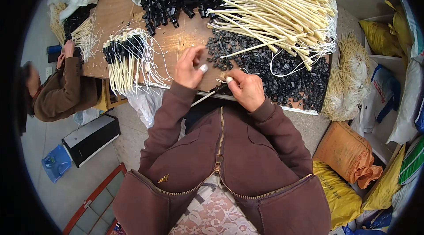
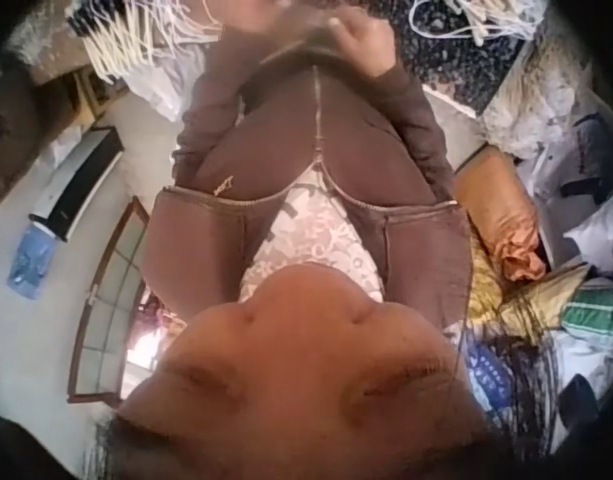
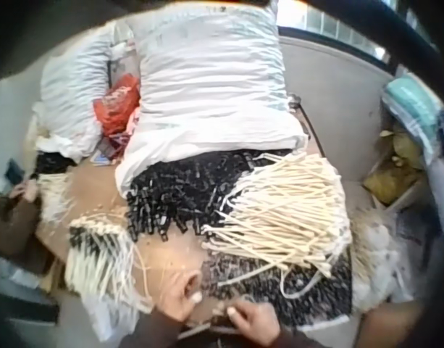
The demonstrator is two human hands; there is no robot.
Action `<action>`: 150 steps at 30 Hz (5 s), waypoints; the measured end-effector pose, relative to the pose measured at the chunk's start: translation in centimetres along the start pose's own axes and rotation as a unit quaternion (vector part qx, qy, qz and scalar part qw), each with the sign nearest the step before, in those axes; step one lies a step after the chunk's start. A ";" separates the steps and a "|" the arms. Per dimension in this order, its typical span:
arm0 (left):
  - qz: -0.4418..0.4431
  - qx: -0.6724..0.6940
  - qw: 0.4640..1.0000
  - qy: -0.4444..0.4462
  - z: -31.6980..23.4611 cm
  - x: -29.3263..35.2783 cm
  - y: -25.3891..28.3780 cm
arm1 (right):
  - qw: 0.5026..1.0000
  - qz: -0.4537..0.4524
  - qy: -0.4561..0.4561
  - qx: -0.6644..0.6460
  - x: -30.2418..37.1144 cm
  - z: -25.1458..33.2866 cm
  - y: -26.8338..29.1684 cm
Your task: Assembling small thin sticks into black plastic bases at a manufacturing workbench.
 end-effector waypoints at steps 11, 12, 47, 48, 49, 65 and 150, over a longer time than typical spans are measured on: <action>0.019 0.154 0.986 -0.066 -3.0 2.2 -1.6 | 0.998 0.025 0.019 -0.049 0.3 0.4 -0.4; 0.007 0.157 0.984 -0.078 -3.3 2.0 -1.3 | 0.995 0.043 0.036 -0.083 0.4 0.8 -0.5; -0.306 0.156 0.923 0.174 -2.5 7.3 4.2 | 0.962 -0.001 0.269 0.043 -0.3 6.3 -6.1; -0.304 0.170 0.922 0.167 -1.8 7.4 3.3 | 0.950 -0.027 0.298 0.091 0.2 6.6 -6.1; -0.300 0.183 0.922 0.162 -1.0 7.6 2.8 | 0.947 -0.030 0.311 0.077 0.9 7.1 -6.1; -0.219 0.025 0.970 -0.099 -4.6 7.0 4.4 | 0.840 0.330 -0.036 -0.430 -2.1 4.5 -4.7; -0.291 -0.421 0.853 0.105 10.6 1.5 22.6 | 0.962 0.184 0.190 0.063 2.8 7.4 -7.3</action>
Point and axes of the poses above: each hand's wrist, its own x-axis away from the middle knuckle, its own y-axis out of the back of the hand, z = x × y, the point moved 6 cm from there along -x, towards the middle knuckle, and after that the axes turned 15 degrees about -y, right-handed, at the moved point
